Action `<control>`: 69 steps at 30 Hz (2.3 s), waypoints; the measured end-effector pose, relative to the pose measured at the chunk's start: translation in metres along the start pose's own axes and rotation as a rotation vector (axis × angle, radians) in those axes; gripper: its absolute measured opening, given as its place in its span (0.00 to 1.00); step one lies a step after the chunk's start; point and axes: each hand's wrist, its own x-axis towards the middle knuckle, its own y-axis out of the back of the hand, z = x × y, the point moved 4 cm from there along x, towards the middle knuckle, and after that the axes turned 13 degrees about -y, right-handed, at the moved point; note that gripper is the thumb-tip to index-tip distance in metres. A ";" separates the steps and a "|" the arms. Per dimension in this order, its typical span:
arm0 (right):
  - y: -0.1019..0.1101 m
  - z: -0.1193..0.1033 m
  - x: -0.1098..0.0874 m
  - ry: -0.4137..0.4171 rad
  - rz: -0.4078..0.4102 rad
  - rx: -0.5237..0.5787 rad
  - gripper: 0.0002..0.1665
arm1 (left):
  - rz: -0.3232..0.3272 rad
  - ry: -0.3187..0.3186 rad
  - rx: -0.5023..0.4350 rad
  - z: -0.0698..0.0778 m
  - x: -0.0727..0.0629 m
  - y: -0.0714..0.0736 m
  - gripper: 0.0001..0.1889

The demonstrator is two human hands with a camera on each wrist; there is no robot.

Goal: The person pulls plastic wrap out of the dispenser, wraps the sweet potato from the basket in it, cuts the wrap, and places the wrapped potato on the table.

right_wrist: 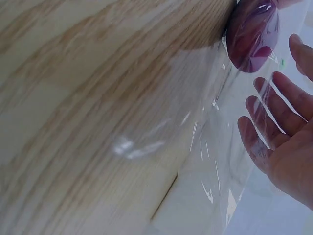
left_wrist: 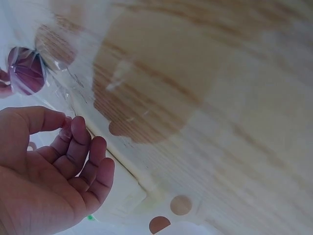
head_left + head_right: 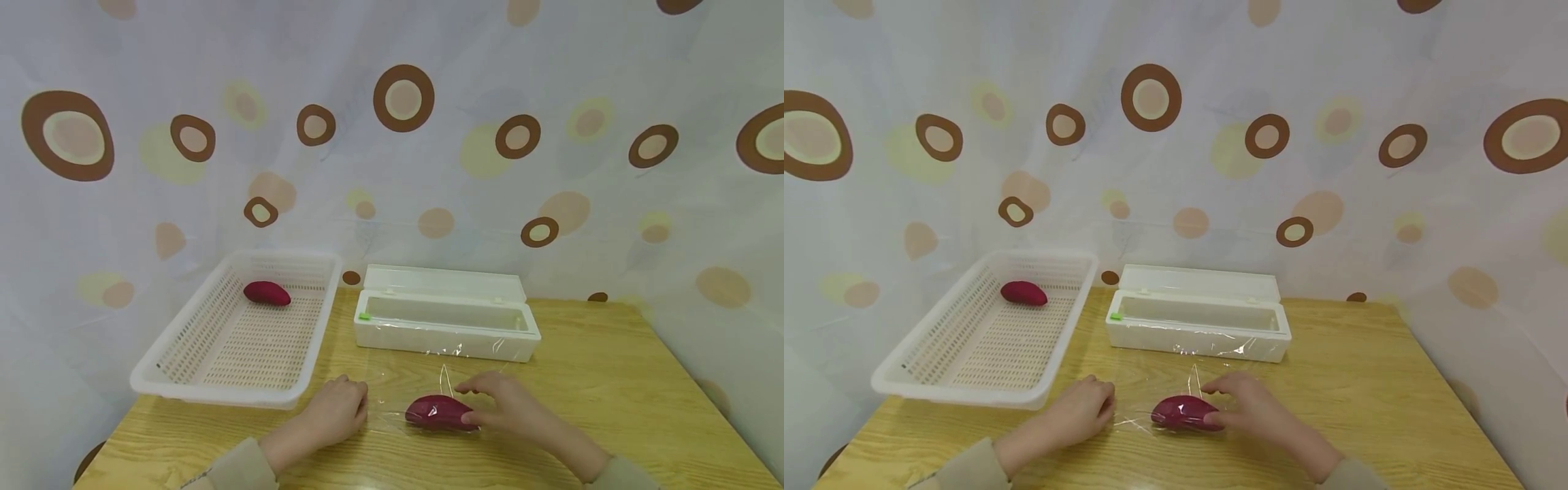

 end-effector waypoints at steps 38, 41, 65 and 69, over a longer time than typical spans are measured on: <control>-0.019 0.011 0.016 -0.147 -0.124 0.162 0.09 | 0.043 -0.349 0.026 0.064 0.033 0.002 0.20; -0.019 0.010 0.016 -0.141 -0.126 0.159 0.08 | 0.052 -0.338 0.018 0.063 0.035 -0.002 0.21; -0.005 -0.002 0.003 0.008 0.171 0.023 0.13 | 0.013 -0.221 -0.093 0.052 0.051 -0.015 0.28; -0.008 -0.008 -0.001 0.085 0.206 -0.108 0.14 | 0.012 -0.224 -0.087 0.050 0.054 -0.014 0.27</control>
